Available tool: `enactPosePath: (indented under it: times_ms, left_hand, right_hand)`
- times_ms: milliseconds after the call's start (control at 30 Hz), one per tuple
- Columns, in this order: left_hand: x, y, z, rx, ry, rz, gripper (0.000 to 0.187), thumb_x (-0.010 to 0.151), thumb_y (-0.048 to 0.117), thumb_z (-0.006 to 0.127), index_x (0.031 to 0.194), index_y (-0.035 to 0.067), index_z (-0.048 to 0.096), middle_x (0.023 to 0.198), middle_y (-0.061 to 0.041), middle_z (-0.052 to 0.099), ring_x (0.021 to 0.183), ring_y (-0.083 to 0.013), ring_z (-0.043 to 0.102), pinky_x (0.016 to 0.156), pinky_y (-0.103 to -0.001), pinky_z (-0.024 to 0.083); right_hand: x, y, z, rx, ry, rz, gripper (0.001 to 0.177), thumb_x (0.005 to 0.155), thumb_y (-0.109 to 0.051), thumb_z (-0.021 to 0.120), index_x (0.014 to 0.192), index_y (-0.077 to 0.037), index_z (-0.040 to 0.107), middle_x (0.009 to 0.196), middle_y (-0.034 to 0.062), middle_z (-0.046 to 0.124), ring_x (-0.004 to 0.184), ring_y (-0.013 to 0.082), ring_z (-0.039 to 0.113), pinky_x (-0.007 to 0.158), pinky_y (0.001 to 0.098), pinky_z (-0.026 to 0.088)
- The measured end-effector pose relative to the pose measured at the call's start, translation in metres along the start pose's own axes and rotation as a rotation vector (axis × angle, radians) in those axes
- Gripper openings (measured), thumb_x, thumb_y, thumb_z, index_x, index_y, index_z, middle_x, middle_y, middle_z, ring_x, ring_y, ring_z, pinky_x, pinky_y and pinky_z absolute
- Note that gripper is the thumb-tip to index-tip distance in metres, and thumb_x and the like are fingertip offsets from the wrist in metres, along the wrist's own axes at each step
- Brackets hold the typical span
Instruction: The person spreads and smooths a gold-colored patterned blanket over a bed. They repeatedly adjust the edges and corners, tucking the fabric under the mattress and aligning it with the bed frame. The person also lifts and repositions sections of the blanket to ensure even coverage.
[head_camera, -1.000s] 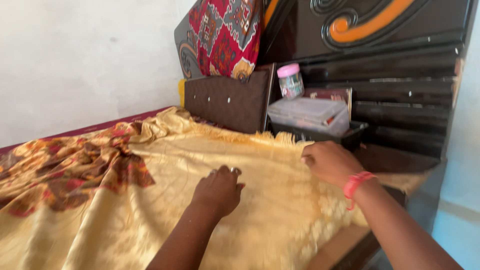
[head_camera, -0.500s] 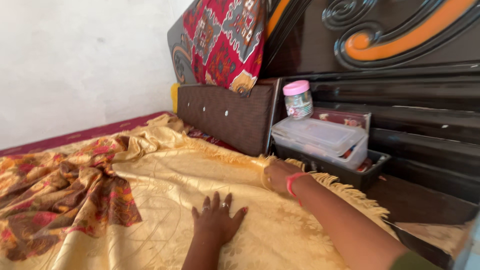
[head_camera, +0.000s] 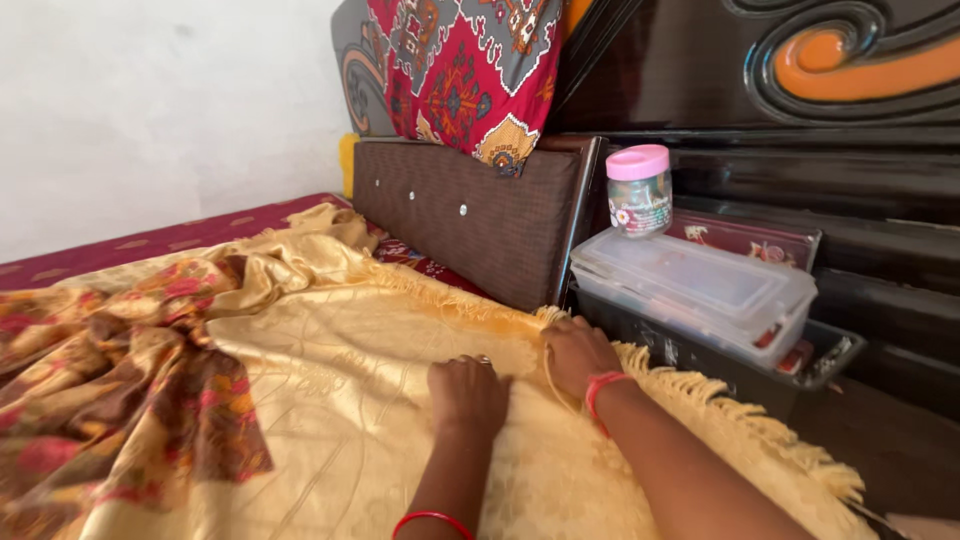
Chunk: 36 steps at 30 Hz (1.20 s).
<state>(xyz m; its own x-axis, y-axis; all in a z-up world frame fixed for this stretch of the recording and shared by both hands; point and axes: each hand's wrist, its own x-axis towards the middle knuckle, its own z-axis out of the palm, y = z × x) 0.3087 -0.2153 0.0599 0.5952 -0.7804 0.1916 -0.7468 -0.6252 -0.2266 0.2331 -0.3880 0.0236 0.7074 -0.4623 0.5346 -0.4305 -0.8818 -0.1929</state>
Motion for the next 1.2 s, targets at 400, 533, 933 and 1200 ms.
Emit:
enactPosePath:
  times_ms: [400, 533, 933, 1200]
  left_hand:
    - [0.131, -0.031, 0.061, -0.394, 0.253, 0.172, 0.053, 0.103, 0.037, 0.041, 0.144, 0.006, 0.053, 0.15, -0.015, 0.05, 0.141, -0.0309, 0.041, 0.121, -0.049, 0.027]
    - [0.163, -0.021, 0.069, -0.36, 0.085, 0.238, 0.063, 0.099, 0.047, 0.036, 0.146, 0.006, 0.05, 0.157, -0.019, 0.039, 0.151, -0.0364, 0.022, 0.118, -0.055, 0.015]
    - [0.192, -0.036, 0.03, -0.474, 0.083, 0.222, 0.055, 0.096, 0.036, 0.044, 0.133, -0.002, 0.057, 0.141, -0.015, 0.05, 0.134, -0.0293, 0.043, 0.11, -0.048, 0.032]
    - [0.198, -0.034, 0.051, -0.389, 0.045, 0.186, 0.064, 0.096, 0.038, 0.041, 0.138, -0.008, 0.053, 0.149, -0.021, 0.045, 0.143, -0.0331, 0.035, 0.122, -0.047, 0.019]
  right_hand:
    - [0.002, -0.016, -0.032, 0.236, 0.065, 0.135, 0.049, 0.082, 0.005, 0.054, 0.128, -0.006, 0.066, 0.124, 0.0092, 0.069, 0.114, 0.0302, 0.06, 0.097, 0.0417, 0.046]
    - [0.013, -0.019, -0.032, 0.199, 0.03, 0.25, 0.048, 0.081, 0.002, 0.059, 0.126, -0.011, 0.068, 0.125, 0.0057, 0.069, 0.114, 0.0261, 0.061, 0.098, 0.0379, 0.047]
    - [0.023, -0.008, -0.01, 0.01, -0.073, 0.221, 0.053, 0.082, -0.011, 0.065, 0.135, -0.009, 0.06, 0.135, 0.005, 0.063, 0.126, 0.0243, 0.055, 0.103, 0.0439, 0.041]
    - [0.029, -0.01, -0.017, -0.001, -0.178, 0.211, 0.061, 0.083, -0.013, 0.065, 0.142, -0.01, 0.053, 0.141, 0.0029, 0.059, 0.124, 0.0257, 0.053, 0.102, 0.0459, 0.039]
